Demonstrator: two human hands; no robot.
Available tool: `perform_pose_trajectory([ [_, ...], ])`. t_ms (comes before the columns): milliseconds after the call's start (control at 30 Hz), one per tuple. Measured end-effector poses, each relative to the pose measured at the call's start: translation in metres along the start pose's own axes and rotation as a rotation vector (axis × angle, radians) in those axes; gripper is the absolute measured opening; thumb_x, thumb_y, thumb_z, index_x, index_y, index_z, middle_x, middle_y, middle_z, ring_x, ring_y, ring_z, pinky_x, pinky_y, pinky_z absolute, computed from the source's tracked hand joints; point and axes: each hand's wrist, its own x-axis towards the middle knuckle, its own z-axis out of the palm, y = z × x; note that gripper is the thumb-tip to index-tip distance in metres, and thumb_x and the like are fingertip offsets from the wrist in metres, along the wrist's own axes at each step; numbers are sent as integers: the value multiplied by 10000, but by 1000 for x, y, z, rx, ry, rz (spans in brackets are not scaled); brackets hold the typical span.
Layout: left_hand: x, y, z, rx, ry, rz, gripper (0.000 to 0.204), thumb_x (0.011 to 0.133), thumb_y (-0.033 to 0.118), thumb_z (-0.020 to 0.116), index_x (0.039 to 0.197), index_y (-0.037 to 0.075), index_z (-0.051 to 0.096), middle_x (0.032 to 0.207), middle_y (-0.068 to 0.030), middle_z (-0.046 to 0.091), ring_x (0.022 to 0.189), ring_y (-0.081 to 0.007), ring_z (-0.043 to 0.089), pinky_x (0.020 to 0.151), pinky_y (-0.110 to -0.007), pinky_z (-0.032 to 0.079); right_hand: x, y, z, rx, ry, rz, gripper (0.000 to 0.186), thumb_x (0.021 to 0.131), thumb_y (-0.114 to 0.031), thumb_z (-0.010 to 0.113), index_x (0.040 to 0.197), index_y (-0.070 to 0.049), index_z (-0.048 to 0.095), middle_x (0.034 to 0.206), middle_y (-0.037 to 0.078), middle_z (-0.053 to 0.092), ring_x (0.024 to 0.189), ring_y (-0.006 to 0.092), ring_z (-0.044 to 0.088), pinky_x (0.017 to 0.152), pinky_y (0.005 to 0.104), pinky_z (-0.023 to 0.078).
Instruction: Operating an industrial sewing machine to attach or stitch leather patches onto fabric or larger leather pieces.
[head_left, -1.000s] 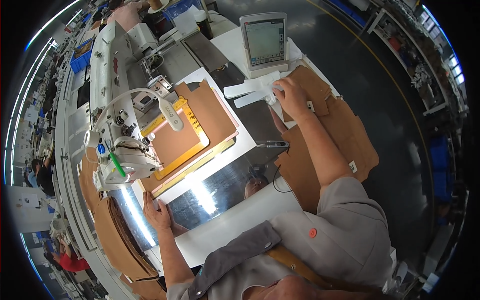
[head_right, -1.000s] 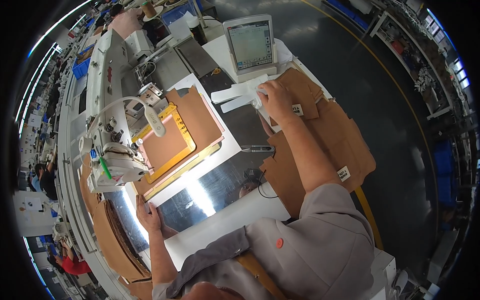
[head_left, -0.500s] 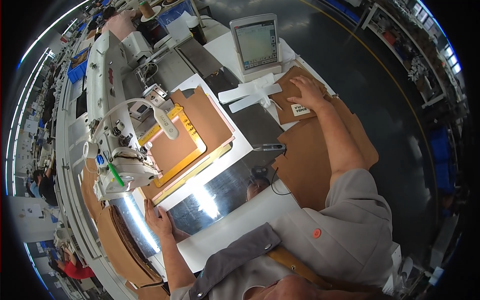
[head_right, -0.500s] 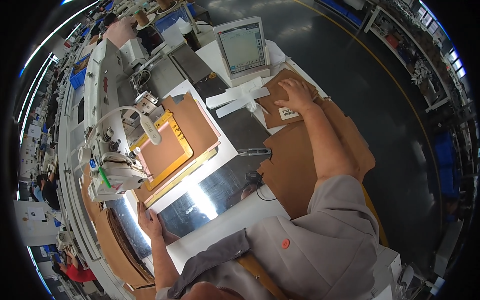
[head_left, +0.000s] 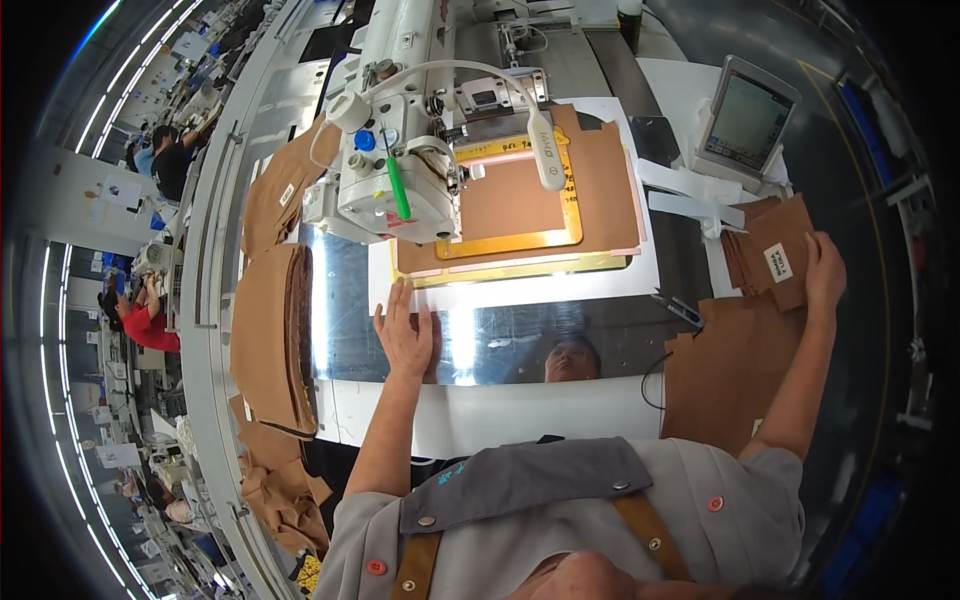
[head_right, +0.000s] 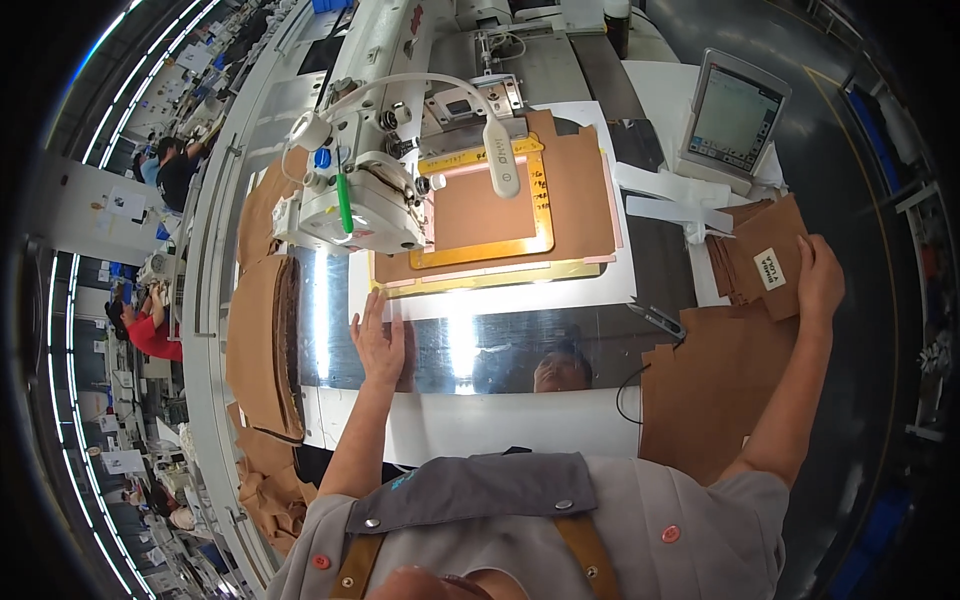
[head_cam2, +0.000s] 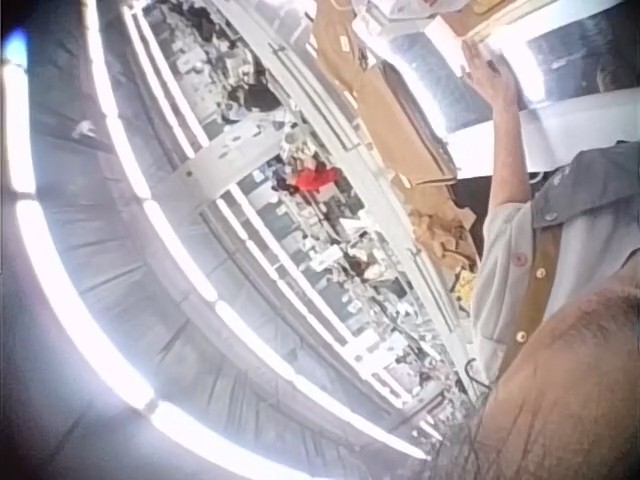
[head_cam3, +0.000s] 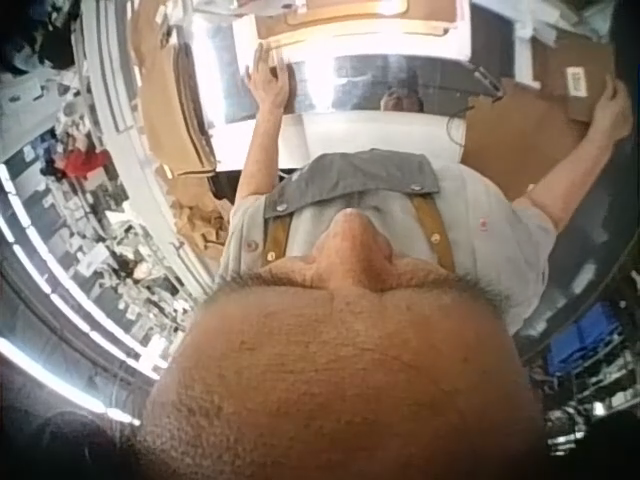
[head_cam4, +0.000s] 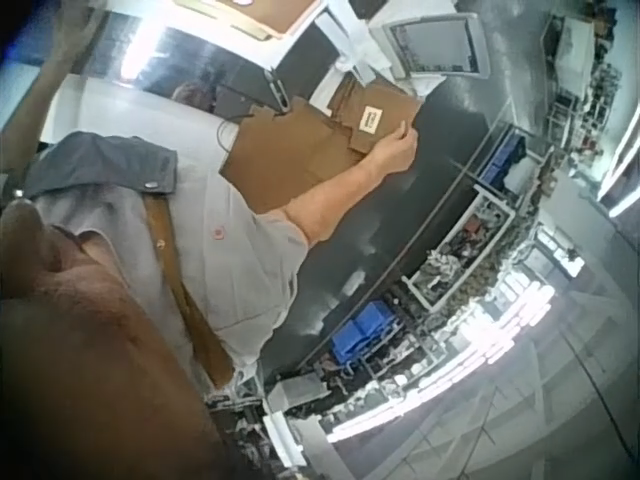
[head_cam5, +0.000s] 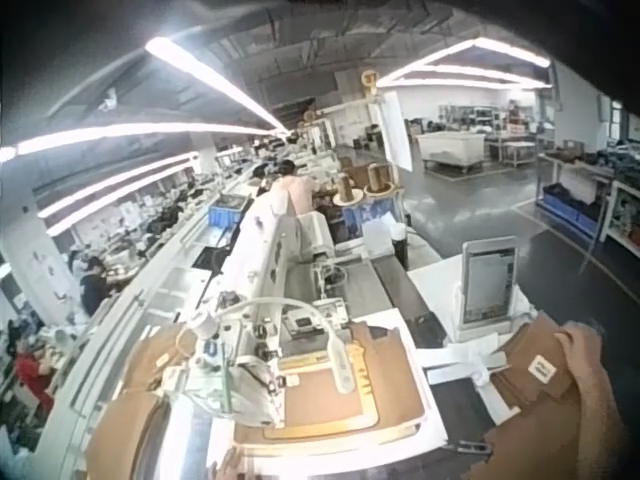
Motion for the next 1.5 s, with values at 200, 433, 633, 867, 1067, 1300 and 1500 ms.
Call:
perform_pose_trajectory([
  [200,4,96,-2,-553,-182,188,618,936,314,711,1471,80,509,1543,-172,499,1407,-334,484,1158,-491,323,-50,-114,-96,438,-154,-261,233,1002,-246,638,990,-25,711,806,156,677,724,320,655,648,391,482],
  [433,48,165,-27,-1105,-562,145,857,819,404,859,1500,48,480,1507,-169,532,1409,-292,491,1211,-446,308,-63,-251,-69,910,-849,-870,185,921,-185,707,941,-4,737,773,142,698,703,310,655,698,383,490],
  [633,28,109,17,-1433,-763,-443,321,938,87,759,1217,27,614,1058,-26,717,939,-81,688,877,-239,545,-37,-316,23,844,-856,-751,268,945,-255,709,949,12,729,832,164,714,744,289,663,725,374,511],
  [867,54,88,44,-1184,-405,-556,371,965,24,682,1291,-13,510,1125,-101,660,884,-88,650,722,-227,551,-22,-382,102,908,-773,-788,291,981,-291,683,1019,-4,719,861,164,731,767,279,696,753,365,544],
  [1067,60,89,50,-1121,-326,-458,471,942,-15,701,1342,-1,453,1082,-118,677,827,-85,646,701,-214,537,-11,-428,108,792,-722,-898,264,932,-315,732,1031,-72,756,884,159,746,826,309,727,772,393,563],
  [1300,70,73,49,-1055,-220,-481,360,957,16,705,1270,-9,529,1096,-97,671,893,-123,699,723,-233,549,-2,-463,125,773,-464,-885,173,913,-267,721,1007,-136,782,902,126,758,883,340,726,817,437,563],
  [1500,68,63,43,-876,-175,-405,275,940,21,730,1194,-18,635,973,-62,687,837,-121,679,741,-224,537,5,-487,164,743,-398,-844,194,937,-299,693,1042,-170,792,895,118,759,875,338,722,818,440,563],
])
